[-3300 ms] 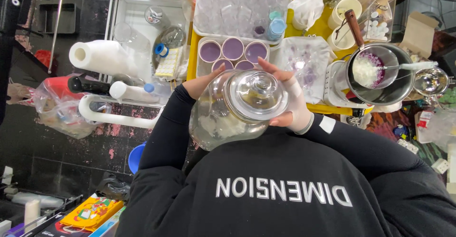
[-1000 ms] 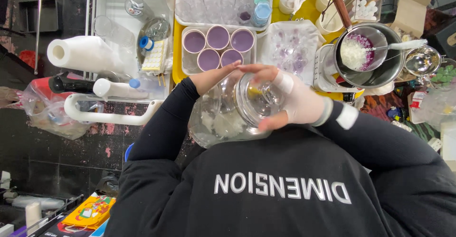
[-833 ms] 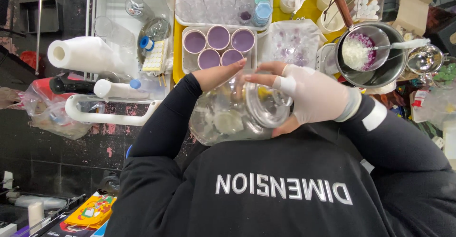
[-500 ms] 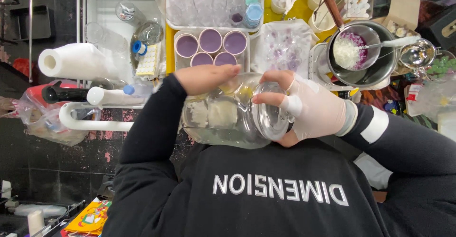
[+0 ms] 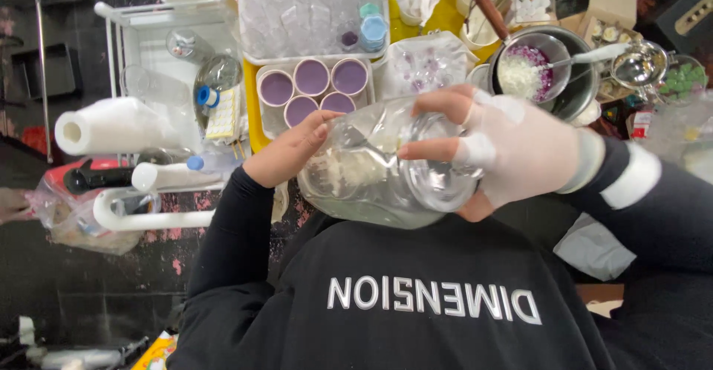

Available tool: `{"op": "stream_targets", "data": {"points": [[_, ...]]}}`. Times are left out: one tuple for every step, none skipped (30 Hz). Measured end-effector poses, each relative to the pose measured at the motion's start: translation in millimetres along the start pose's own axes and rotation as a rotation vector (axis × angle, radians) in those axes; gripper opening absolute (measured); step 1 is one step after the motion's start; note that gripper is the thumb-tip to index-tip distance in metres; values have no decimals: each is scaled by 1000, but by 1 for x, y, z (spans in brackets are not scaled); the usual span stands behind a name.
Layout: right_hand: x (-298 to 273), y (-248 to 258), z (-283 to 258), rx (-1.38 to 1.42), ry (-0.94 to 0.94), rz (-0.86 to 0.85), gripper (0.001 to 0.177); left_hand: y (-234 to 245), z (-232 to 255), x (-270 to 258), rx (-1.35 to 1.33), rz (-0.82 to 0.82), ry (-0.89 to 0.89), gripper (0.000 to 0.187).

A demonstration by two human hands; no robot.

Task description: The person holds a large glass jar of white wax flakes and uses a spoon to scoop the flakes into a metal melting pot containing purple wax. They then set the jar aside and stir the melting wax mixture in the pot with a spoon, occasionally steadying the pot handle with the other hand.

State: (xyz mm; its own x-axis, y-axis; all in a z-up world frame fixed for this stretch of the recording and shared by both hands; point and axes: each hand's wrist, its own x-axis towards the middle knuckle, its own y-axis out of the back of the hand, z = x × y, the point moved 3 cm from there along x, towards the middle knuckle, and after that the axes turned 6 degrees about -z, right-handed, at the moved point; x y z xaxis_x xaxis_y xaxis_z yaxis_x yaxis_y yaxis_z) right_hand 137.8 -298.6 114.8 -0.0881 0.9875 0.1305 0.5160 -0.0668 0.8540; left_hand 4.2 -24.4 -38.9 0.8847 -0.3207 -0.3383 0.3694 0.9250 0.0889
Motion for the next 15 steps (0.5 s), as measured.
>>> {"op": "stream_targets", "data": {"points": [[-6, 11, -3, -1, -18, 11, 102, -5, 7, 7, 7, -20, -1, 63], [-13, 21, -7, -69, -24, -37, 106, -12, 17, 13, 28, -49, -81, 65], [-21, 31, -10, -138, -35, -82, 110, -17, 27, 21, 52, -82, -163, 66], [-33, 40, -13, -140, -59, -69, 110, -24, 31, 32, 60, -108, -165, 66], [-45, 48, -19, -203, -59, -78, 114, -33, 37, 42, 113, -165, -256, 65], [-59, 56, -25, -266, -59, -89, 118, -42, 43, 52, 163, -223, -347, 64], [-71, 58, -35, -270, -90, -79, 118, -56, 48, 63, 167, -255, -354, 64], [-83, 60, -44, -284, -173, -100, 119, -71, 50, 75, 38, -327, -269, 67], [-94, 62, -52, -294, -255, -121, 119, -86, 52, 84, -89, -398, -176, 74], [-115, 54, -59, -294, -285, -112, 119, -99, 51, 98, -83, -429, -176, 74], [-136, 45, -64, -286, -352, -82, 112, -112, 52, 110, -120, -498, -268, 72], [-156, 36, -70, -279, -419, -53, 107, -125, 53, 121, -160, -567, -359, 70], [-166, 34, -80, -281, -445, -44, 107, -140, 52, 133, -155, -594, -360, 70], [-176, 33, -89, -287, -522, -18, 106, -156, 52, 144, -361, -669, -295, 72], [-187, 32, -98, -293, -598, 8, 105, -172, 51, 155, -566, -738, -222, 75]]}}
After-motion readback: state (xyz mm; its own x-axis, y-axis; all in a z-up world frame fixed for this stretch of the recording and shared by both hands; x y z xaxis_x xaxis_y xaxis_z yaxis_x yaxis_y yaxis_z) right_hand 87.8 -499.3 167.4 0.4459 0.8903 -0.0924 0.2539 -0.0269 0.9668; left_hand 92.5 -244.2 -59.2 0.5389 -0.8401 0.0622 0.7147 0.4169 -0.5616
